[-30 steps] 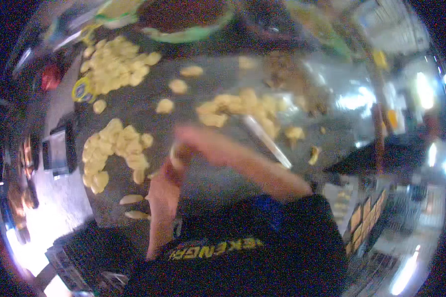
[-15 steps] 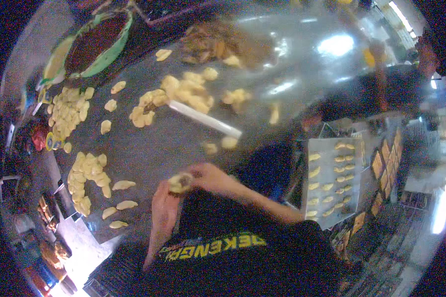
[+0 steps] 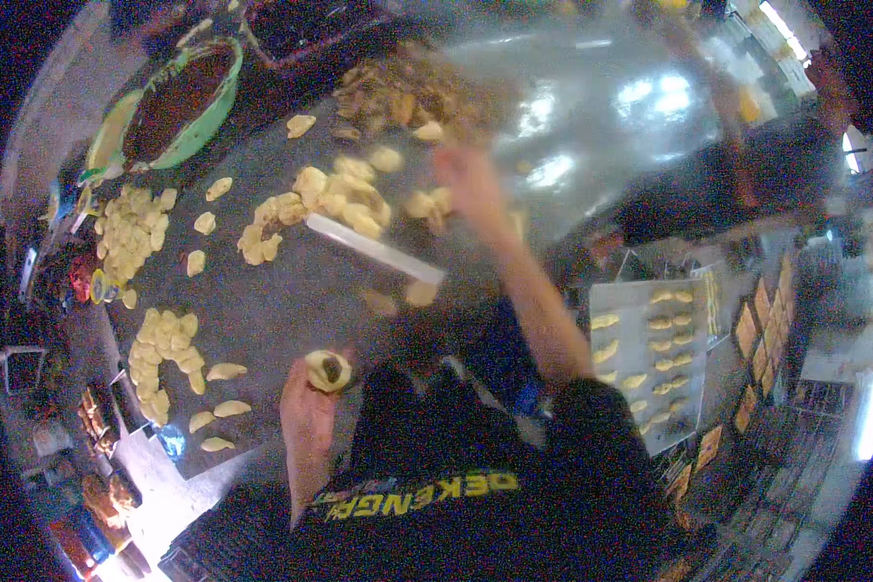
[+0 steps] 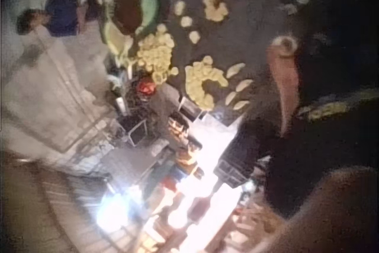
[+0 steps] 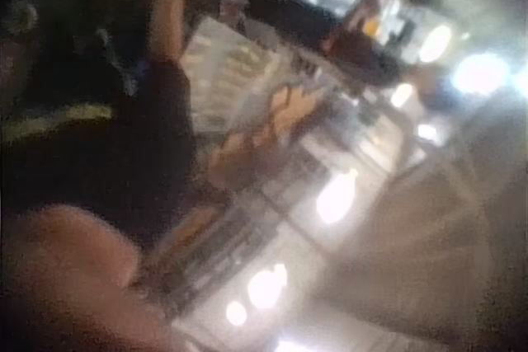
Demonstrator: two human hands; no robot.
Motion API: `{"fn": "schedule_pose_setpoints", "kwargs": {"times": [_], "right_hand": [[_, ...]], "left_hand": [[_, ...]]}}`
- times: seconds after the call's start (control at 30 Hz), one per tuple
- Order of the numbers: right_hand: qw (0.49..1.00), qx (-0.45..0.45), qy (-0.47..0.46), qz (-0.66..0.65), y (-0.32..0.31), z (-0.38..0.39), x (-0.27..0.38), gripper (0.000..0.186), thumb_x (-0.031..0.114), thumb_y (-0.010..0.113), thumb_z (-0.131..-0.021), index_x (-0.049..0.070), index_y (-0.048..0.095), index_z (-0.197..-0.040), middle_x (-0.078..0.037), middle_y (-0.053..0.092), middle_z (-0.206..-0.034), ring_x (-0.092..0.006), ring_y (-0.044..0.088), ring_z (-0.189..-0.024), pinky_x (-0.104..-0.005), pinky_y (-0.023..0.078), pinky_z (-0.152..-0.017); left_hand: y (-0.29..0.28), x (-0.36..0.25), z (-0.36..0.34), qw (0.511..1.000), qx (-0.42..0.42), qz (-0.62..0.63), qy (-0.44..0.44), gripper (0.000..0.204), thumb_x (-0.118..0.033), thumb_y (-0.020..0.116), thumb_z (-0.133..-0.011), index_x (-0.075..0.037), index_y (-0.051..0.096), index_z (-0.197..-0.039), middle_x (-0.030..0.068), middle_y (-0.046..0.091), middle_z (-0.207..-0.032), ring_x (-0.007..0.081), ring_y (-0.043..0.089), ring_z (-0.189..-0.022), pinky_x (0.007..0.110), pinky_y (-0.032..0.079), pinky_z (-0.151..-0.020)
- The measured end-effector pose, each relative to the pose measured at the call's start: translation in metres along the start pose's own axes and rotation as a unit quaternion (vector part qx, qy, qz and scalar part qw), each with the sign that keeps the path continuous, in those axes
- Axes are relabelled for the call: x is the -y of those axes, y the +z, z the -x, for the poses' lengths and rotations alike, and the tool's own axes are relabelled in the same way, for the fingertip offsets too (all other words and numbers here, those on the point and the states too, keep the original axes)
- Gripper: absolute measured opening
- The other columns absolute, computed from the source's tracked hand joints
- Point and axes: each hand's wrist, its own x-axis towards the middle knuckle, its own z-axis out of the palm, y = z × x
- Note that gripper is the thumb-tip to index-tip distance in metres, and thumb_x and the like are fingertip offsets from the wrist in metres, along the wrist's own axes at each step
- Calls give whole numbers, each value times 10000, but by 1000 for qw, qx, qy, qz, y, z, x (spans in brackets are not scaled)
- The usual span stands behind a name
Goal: The person prepares pastries by filling dough pieces and then rolling them with a rolling pin on a metal work table.
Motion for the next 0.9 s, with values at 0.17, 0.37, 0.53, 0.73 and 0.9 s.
{"fn": "schedule_pose_setpoints", "kwargs": {"times": [0.17, 0.37, 0.53, 0.73, 0.9], "right_hand": [[988, -13, 4, 152, 24, -117, -22, 223, 159, 617, -851, 35, 694, -1019, -185, 688, -912, -342, 671, -847, -393, 523, -740], [949, -75, -45, 302, 47, -154, -50, 160, 138, 596, -789, 21, 672, -867, -227, 662, -880, -422, 629, -845, -476, 512, -763], [937, -13, -71, 342, 45, -151, -20, 187, 134, 597, -767, 5, 674, -879, -232, 662, -887, -402, 645, -853, -471, 518, -753], [945, 69, 24, 320, 39, -154, -2, 215, 176, 647, -790, -4, 673, -904, -200, 685, -848, -344, 670, -785, -419, 522, -734], [978, 15, -3, 207, 40, -153, -17, 235, 192, 684, -798, -1, 673, -932, -124, 698, -791, -206, 666, -730, -348, 514, -686]], "left_hand": [[-14, -20, 3, 999, 13, -23, 33, 335, -216, 398, -1027, 73, 452, -1189, 261, 549, -1207, 417, 568, -1135, 506, 470, -993], [-30, -49, -13, 1000, 2, 26, 14, 325, -220, 423, -1019, 64, 463, -1172, 246, 560, -1189, 411, 584, -1113, 487, 502, -952], [-42, -72, -24, 999, -37, 28, 13, 330, -208, 407, -1021, 74, 465, -1181, 269, 569, -1185, 413, 584, -1112, 473, 524, -918], [-48, -87, -39, 1000, 0, 11, -8, 333, -195, 386, -1025, 74, 467, -1204, 271, 582, -1182, 394, 577, -1133, 467, 492, -963], [-48, -100, -49, 998, 43, -38, -20, 281, -198, 406, -1026, 32, 485, -1167, 233, 597, -1184, 330, 605, -1095, 446, 502, -942]]}}
